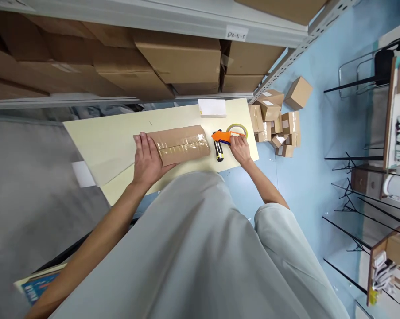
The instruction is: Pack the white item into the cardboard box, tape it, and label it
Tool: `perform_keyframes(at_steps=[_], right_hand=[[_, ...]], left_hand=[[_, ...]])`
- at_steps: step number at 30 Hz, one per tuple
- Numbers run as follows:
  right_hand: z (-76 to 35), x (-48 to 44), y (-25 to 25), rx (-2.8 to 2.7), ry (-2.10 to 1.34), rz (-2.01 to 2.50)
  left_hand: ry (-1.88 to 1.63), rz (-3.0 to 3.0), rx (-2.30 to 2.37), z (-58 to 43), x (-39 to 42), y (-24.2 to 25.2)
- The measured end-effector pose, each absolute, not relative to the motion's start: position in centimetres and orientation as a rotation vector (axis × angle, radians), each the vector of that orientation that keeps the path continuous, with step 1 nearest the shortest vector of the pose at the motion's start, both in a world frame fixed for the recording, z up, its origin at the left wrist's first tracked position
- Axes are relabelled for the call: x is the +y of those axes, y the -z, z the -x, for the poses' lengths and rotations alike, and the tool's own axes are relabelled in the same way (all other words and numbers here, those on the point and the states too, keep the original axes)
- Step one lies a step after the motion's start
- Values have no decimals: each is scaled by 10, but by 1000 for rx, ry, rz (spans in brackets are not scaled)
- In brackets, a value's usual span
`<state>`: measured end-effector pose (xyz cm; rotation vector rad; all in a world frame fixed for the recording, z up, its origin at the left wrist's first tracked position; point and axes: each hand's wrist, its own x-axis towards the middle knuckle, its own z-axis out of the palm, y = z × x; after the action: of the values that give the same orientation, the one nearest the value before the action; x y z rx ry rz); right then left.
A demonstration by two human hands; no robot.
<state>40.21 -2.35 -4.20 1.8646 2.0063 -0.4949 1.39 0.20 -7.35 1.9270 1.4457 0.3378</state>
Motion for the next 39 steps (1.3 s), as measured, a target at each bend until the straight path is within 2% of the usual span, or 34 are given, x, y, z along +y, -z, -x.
perform_keyframes(at_steps=[12,16,19,21,25,28,33,39], right_hand=[[-389,-17,75,1556,587,-2199],[-376,-20,64,1450,575,-2411],[-343,-27,43,1658,457,-2565],[-306,-32,32,1963,445,-2510],[-231,-35,32,2425,696,-2014],[-215,-35,43,2456,800,-1850],[-252,-40,56,2205,817,-2303],[-275,-26,70,1935,1279,-2622]], left_hand=[[-394,-1917,1403,-15,0,70],[-373,-1909,1415,-16,-2,66],[-340,-1921,1432,-17,-4,65],[-314,-1935,1429,-17,-5,66],[-288,-1956,1410,-15,-4,70],[-325,-1942,1397,-13,-3,73],[-528,-1827,1338,-11,-6,82],[-809,-1345,1536,-7,-9,115]])
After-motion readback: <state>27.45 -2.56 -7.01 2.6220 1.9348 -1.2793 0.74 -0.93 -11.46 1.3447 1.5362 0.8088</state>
